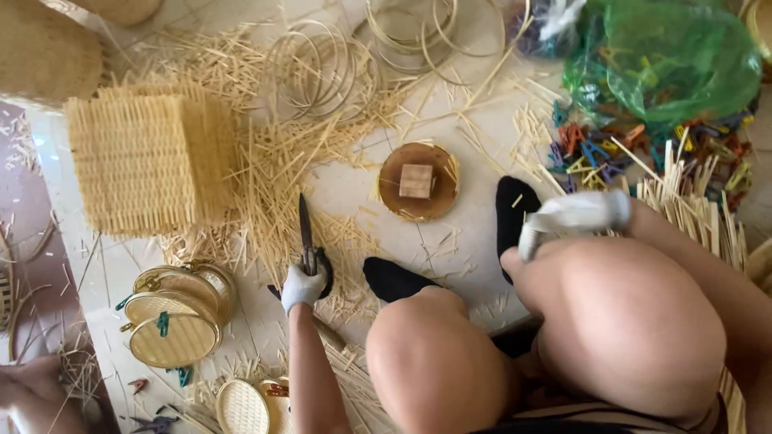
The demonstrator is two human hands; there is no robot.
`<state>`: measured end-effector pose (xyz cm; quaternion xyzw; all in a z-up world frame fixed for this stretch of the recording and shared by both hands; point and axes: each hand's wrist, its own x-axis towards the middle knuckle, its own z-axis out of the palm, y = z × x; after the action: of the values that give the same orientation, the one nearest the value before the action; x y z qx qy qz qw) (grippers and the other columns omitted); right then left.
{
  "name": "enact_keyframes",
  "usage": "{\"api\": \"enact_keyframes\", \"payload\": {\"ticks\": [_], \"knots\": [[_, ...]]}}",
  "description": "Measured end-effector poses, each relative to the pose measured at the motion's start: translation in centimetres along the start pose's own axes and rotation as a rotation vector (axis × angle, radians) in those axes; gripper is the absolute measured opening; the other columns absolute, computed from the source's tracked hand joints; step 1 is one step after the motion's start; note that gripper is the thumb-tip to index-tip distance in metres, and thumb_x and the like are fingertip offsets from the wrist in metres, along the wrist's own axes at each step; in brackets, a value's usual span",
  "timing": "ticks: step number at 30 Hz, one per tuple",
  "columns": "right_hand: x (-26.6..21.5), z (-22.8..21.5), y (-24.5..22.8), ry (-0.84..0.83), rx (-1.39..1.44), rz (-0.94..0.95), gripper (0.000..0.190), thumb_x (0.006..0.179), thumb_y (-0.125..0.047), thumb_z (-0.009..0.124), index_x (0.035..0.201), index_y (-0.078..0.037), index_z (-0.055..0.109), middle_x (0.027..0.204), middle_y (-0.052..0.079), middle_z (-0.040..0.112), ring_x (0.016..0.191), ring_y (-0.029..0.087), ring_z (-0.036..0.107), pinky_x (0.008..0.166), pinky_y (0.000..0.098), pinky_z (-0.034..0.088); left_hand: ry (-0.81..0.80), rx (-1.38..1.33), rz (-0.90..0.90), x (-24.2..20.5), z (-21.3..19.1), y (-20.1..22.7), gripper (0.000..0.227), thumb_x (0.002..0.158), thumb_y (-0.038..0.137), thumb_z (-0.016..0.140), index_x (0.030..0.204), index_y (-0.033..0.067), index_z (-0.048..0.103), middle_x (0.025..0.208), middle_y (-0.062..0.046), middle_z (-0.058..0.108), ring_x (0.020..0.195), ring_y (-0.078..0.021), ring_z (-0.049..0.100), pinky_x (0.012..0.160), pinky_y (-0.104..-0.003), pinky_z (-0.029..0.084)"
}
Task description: Weaving and assembling components for small bamboo or rattan baskets on the floor.
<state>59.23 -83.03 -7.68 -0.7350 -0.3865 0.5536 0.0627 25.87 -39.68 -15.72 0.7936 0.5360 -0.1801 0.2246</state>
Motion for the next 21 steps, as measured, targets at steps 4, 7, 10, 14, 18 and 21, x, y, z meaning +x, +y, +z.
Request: {"api": "enact_keyframes", "payload": {"ticks": [4,7,10,14,18,21], "knots": [[3.3,-0.3,-1.8,-0.081,-0.026,0.071,0.058,0.099,-0.059,0.047,0.104,-0.017,0.086,0.107,0.007,0.081,0.101,0.027,0.075,0.097,0.0378,0.054,-0.124,-0.215,-0.068,-2.2,1.9,-2.2,0.048,0.084,0.039,0.073,0.11,-0.0018,0.072,0.099,-0.024,0.08,0.091,-0.034,0.079,0.077,-0.04,0.06],[9.4,0.8,-1.6,0.371,-0.4,-0.01,0.044,0.09,-0.047,0.064,0.123,-0.018,0.069,0.13,0.007,0.065,0.107,0.029,0.068,0.092,0.0447,0.054,-0.043,-0.155,-0.026,-3.7,0.4,-4.8,0.045,0.09,0.038,0.066,0.111,-0.0017,0.072,0.1,-0.024,0.079,0.094,-0.0337,0.077,0.086,-0.04,0.055],[14.6,1.7,-1.2,0.559,-0.69,-0.269,0.049,0.087,-0.022,0.06,0.136,-0.021,0.058,0.156,0.004,0.045,0.093,0.027,0.068,0.082,0.0422,0.055,0.05,-0.099,0.009,-2.8,-5.4,-9.3,0.044,0.097,0.036,0.058,0.113,-0.0017,0.072,0.101,-0.025,0.078,0.098,-0.0335,0.074,0.094,-0.039,0.051],[20.8,1.7,1.9,0.65,-0.922,-0.351,0.03,0.093,-0.02,0.055,0.121,-0.026,0.066,0.143,0.006,0.056,0.094,0.024,0.068,0.074,0.0417,0.053,0.192,-0.03,0.06,-0.1,-17.4,-16.1,0.045,0.105,0.035,0.048,0.114,-0.0017,0.072,0.103,-0.026,0.077,0.102,-0.0331,0.07,0.105,-0.039,0.044],[19.8,-0.5,0.0,0.603,-0.81,-0.457,0.019,0.09,-0.028,0.057,0.104,-0.026,0.07,0.123,0.003,0.063,0.104,0.024,0.067,0.077,0.0453,0.052,0.316,0.039,0.109,1.1,-28.2,-21.7,0.049,0.114,0.033,0.037,0.116,-0.0017,0.072,0.104,-0.027,0.075,0.106,-0.0327,0.067,0.116,-0.038,0.038],[14.7,-3.5,-5.3,0.488,-0.475,-0.42,0.021,0.094,-0.036,0.065,0.109,-0.022,0.066,0.111,0.007,0.062,0.095,0.032,0.066,0.081,0.0449,0.053,0.396,0.091,0.141,0.9,-32.0,-25.1,0.054,0.12,0.032,0.029,0.118,-0.0018,0.071,0.106,-0.028,0.075,0.109,-0.0324,0.064,0.124,-0.037,0.033]]}}
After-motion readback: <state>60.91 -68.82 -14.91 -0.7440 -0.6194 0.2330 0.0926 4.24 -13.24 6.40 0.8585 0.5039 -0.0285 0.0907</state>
